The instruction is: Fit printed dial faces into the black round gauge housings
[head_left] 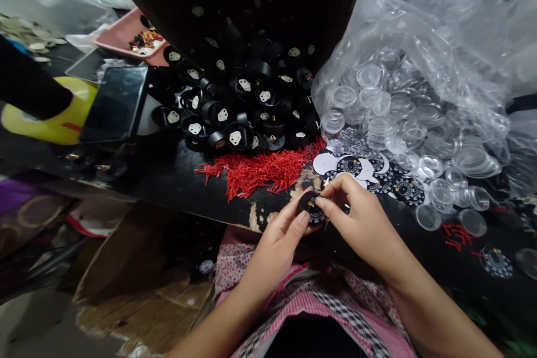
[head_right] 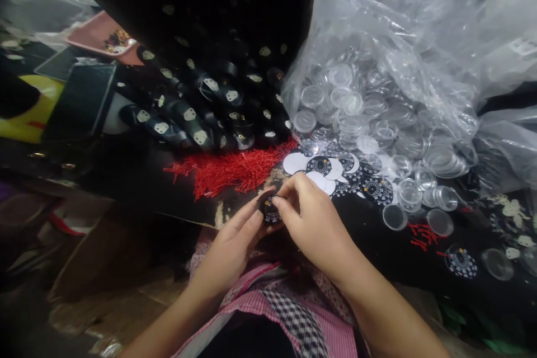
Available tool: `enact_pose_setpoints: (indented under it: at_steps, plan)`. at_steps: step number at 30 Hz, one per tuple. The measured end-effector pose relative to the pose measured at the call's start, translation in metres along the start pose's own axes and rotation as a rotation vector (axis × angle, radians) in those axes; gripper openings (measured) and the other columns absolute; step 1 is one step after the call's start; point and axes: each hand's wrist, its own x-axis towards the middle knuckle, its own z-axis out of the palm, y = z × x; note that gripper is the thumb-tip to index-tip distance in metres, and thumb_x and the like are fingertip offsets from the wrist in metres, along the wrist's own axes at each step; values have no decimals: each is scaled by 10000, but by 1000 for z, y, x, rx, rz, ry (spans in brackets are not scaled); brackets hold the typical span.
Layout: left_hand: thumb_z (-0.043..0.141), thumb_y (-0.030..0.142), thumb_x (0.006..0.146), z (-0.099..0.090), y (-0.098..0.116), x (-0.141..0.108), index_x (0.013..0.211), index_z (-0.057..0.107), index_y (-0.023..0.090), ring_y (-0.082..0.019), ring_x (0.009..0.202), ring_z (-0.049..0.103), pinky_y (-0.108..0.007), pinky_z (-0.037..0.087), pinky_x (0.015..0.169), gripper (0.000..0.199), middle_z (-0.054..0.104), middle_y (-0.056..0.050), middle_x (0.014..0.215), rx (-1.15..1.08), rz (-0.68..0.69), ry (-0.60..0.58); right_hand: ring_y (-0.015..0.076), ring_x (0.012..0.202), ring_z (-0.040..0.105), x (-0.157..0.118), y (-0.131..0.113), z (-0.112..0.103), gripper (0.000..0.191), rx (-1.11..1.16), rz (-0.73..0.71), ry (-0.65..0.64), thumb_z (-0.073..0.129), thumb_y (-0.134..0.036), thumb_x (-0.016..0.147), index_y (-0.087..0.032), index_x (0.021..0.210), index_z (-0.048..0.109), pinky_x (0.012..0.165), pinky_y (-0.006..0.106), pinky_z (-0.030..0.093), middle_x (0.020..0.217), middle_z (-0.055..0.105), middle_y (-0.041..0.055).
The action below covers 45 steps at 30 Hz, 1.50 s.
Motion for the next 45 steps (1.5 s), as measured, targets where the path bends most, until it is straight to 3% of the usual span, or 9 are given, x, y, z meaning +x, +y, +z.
enact_pose_setpoints:
  at_steps: [6, 11, 17, 24, 30, 33, 37, 41, 45]
  plan:
    - [628, 273, 886, 0, 4, -4, 1213, 648, 255, -234, 1199, 615, -365, 476, 1047, 328, 678, -42, 1285, 214, 33, -1, 159, 767, 606, -13, 1, -2, 167, 0, 15, -175, 551, -237, 906, -234, 1072, 567, 682, 298, 475, 932, 653, 17]
    - [600, 233, 890, -18, 5, -19, 1202, 652, 260, -226, 1187, 617, -340, 480, 1020, 317, 697, -43, 1245, 479, 117, 41, 162, 914, 647, -20, 4, 3, 249, 2, -91, -255, 521, -186, 933, -261, 1163, 577, 796, 308, 483, 1070, 694, 9]
    - [620, 372, 876, -50, 0, -24, 1222, 652, 227, -272, 1062, 684, -412, 550, 921, 377, 739, -85, 1131, 152, 157, 323, 244, 932, 624, 16, -13, 30, 158, -484, -320, -200, 503, -180, 946, -169, 966, 659, 831, 396, 403, 961, 719, 62]
    - [669, 350, 848, -62, 7, -18, 1057, 688, 191, -246, 891, 734, -349, 601, 759, 264, 773, -76, 973, -20, 205, 393, 274, 840, 610, 45, -33, 72, 108, -847, -475, -170, 532, -185, 903, -134, 899, 628, 750, 407, 346, 879, 693, 116]
    - [667, 290, 858, -52, 16, -16, 1042, 670, 180, -201, 882, 745, -307, 591, 813, 214, 777, -89, 1015, -285, 224, 458, 244, 824, 607, 51, -29, 67, 106, -800, -524, -195, 538, -193, 925, -143, 886, 622, 758, 389, 336, 859, 697, 87]
    - [614, 263, 894, -40, 23, -14, 1069, 656, 182, -240, 952, 738, -373, 598, 838, 197, 758, -100, 1092, -418, 87, 361, 207, 824, 595, 42, -24, 52, 118, -540, -511, -157, 542, -220, 956, -162, 889, 619, 761, 355, 355, 865, 691, 47]
    - [530, 229, 937, -22, 28, -7, 970, 668, 157, -232, 892, 748, -398, 607, 828, 159, 775, -85, 963, -626, -114, 233, 195, 823, 570, 24, -14, 36, 104, -278, -515, -58, 546, -207, 958, -161, 894, 615, 776, 339, 385, 866, 665, 52]
    - [564, 201, 917, -9, 23, -2, 939, 679, 121, -219, 913, 747, -358, 585, 884, 142, 781, -121, 965, -581, -40, 253, 201, 884, 567, 10, -7, 24, 85, -235, -442, -27, 542, -203, 956, -171, 931, 617, 801, 349, 387, 931, 646, 59]
    - [614, 252, 898, -4, 15, -2, 1011, 668, 182, -232, 1018, 721, -378, 560, 929, 143, 772, -101, 1061, -460, 74, 234, 190, 814, 558, 4, -8, 19, 37, -271, -313, -80, 599, -214, 913, -182, 897, 607, 766, 347, 377, 898, 625, 38]
